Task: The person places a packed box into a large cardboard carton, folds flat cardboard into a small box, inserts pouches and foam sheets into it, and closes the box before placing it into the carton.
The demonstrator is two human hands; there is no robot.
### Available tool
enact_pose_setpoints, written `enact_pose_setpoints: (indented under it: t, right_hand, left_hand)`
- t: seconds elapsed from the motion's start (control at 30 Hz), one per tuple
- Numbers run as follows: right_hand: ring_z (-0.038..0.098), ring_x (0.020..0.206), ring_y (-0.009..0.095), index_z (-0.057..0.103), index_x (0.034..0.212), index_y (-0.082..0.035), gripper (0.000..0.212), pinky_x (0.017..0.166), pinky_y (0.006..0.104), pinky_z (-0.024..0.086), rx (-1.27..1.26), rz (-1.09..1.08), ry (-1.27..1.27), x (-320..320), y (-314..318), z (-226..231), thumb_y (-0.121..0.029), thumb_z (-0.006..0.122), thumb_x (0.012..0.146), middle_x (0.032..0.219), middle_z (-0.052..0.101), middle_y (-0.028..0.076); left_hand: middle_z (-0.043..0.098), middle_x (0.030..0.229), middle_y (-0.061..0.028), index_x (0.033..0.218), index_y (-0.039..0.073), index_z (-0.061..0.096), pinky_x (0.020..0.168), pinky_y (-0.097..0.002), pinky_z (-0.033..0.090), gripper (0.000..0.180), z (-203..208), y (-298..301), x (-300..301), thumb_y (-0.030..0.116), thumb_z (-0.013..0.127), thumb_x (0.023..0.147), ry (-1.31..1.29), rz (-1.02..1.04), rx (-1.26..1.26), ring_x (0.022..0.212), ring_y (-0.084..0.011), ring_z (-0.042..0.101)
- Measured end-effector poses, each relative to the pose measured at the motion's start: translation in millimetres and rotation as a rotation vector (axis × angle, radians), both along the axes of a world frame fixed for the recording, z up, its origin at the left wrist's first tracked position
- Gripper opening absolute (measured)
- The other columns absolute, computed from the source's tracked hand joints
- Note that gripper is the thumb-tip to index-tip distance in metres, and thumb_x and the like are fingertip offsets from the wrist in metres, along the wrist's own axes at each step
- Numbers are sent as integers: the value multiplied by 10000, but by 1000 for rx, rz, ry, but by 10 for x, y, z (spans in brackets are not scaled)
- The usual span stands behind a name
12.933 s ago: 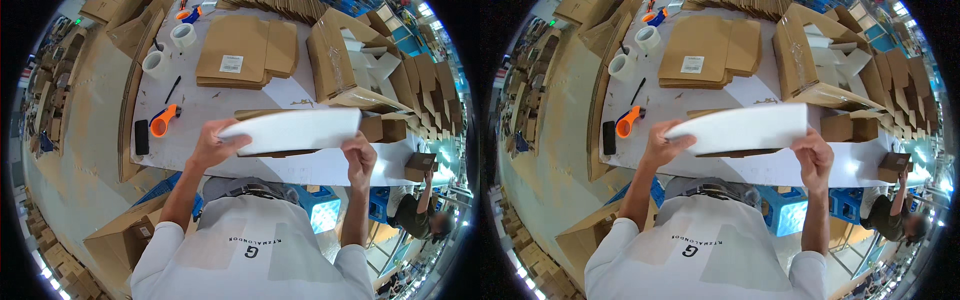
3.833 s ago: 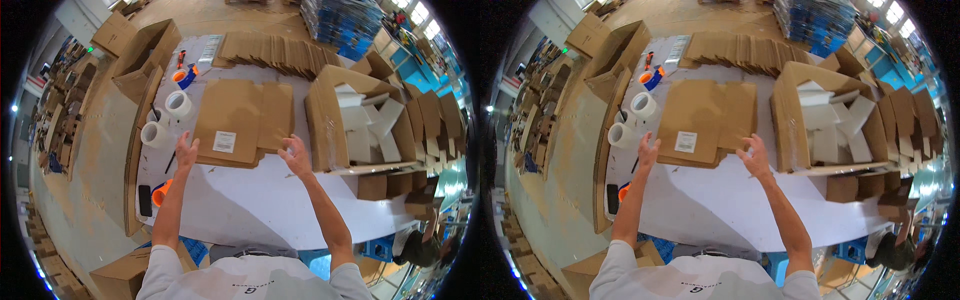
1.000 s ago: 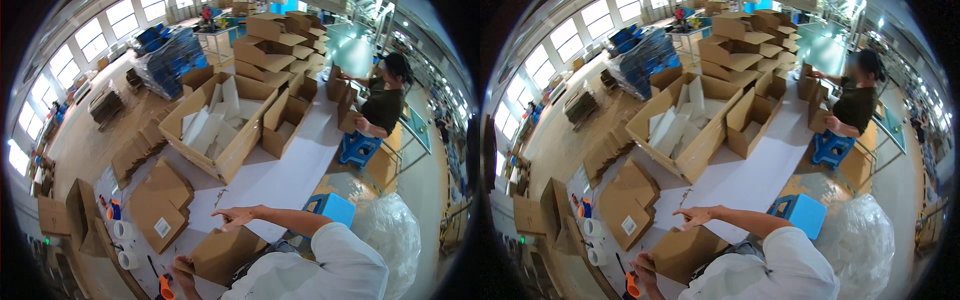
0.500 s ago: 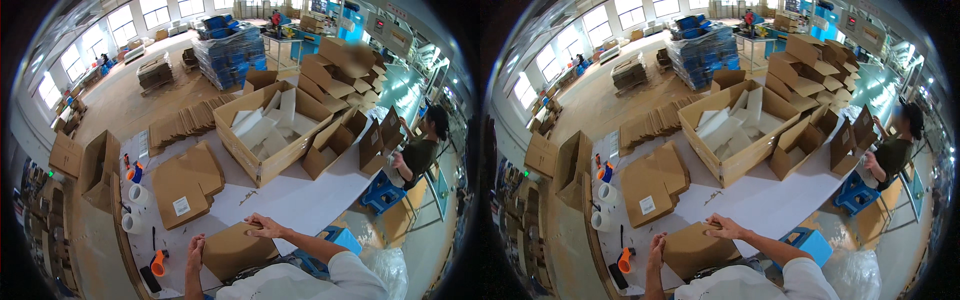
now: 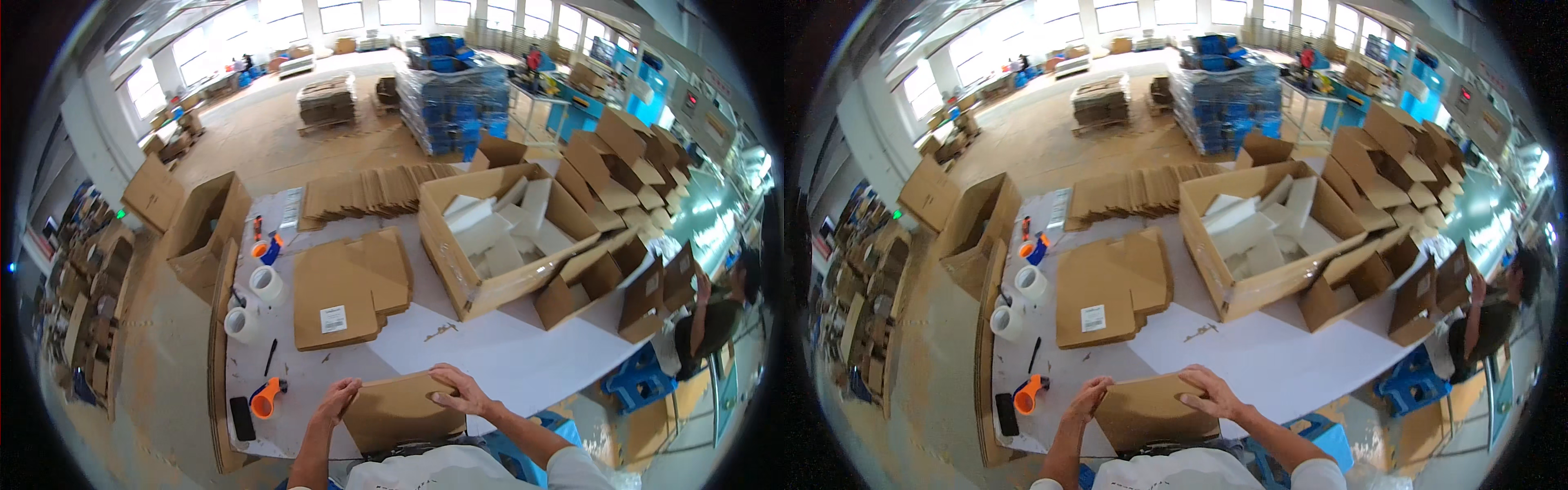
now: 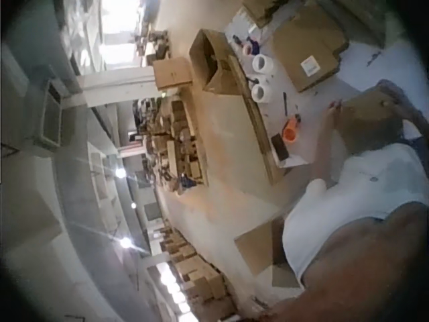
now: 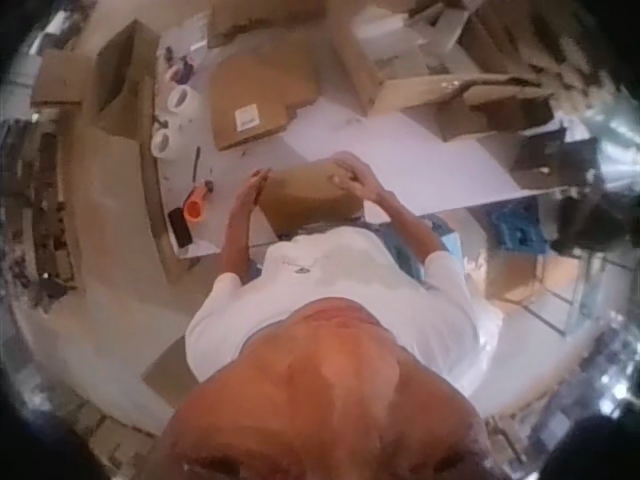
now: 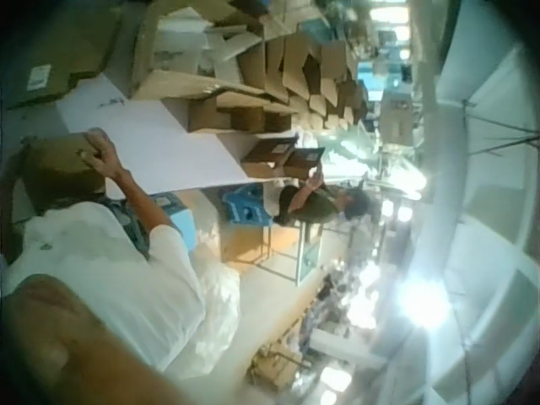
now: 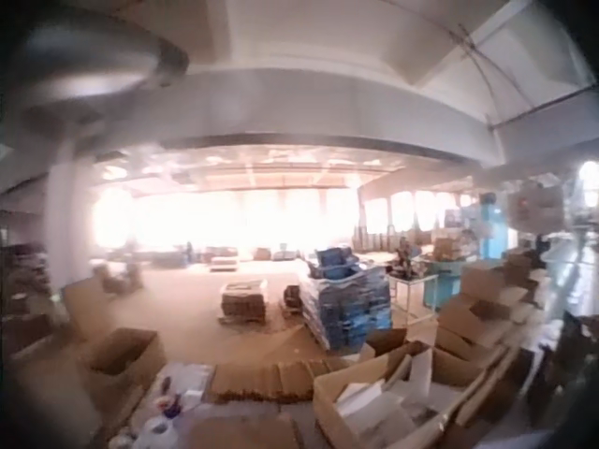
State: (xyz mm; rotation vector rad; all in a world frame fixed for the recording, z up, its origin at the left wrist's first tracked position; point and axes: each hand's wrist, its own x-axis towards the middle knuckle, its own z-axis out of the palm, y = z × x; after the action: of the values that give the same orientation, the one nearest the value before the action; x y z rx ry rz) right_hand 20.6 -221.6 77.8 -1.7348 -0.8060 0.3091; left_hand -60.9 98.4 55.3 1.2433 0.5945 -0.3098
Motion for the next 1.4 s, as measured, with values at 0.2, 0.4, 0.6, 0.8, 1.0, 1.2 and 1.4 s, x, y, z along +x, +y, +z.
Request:
enact_pose_setpoints:
  t: [0.2,0.4,0.6,0.8,1.0,1.2,1.4]
  right_hand:
    - [475,1265,363,542,1330,-66,486,1061,421,391,-98,81,-97,-24,20,48,-272,677,912,1376,491,208]
    - [426,1338,338,614,1263,-67,379,1088,422,364,-127,144,261,112,-64,-235,-267,643,942,1367,525,196]
    - [520,1208,232,668,1075,-6,294,1015,357,411,49,75,375,-13,-44,-404,-273,618,963,1250,602,169]
    - [572,853,132,664,1024,16,295,789,301,486,-148,-243,334,-71,104,-350,-264,594,963,916,655,96]
    - [639,1061,269,572,1196,-39,358,868,345,512,-69,-248,387,55,154,-385,-241,641,908,1143,648,171]
    - [544,1220,294,579,1191,-38,357,1016,434,430,-70,-204,350,-1,-48,-374,-234,663,905,1205,627,186]
    - [532,1227,273,635,1048,-3,275,1060,431,382,42,-156,205,-181,29,-232,-240,665,913,1247,614,185]
  left_hand:
    - [581,836,22,867,97,614,627,-224,425,195,-462,114,-41,258,726,874,-141,-48,23,727,-62,527]
    - [494,1281,-82,1004,28,656,881,-305,450,222,-44,-61,-229,205,695,876,-333,65,-75,1061,-141,543]
    - [475,1375,-106,1140,-15,655,939,-328,447,346,-106,-138,-526,251,654,919,-363,-76,238,1127,-163,529]
    - [631,1157,-92,1112,-40,653,915,-289,457,346,-53,-268,-362,235,661,902,-177,19,207,1045,-146,570]
    - [595,1252,-93,1326,18,551,1017,-312,412,470,-44,-238,-276,169,642,890,-221,-3,230,1162,-178,532]
    - [582,1242,-105,1279,35,583,1007,-328,422,419,37,-265,-329,192,655,897,-272,52,243,1159,-188,532]
    - [580,1233,-87,1224,34,586,1007,-326,415,360,24,-233,-428,220,631,920,-380,-50,298,1151,-188,531]
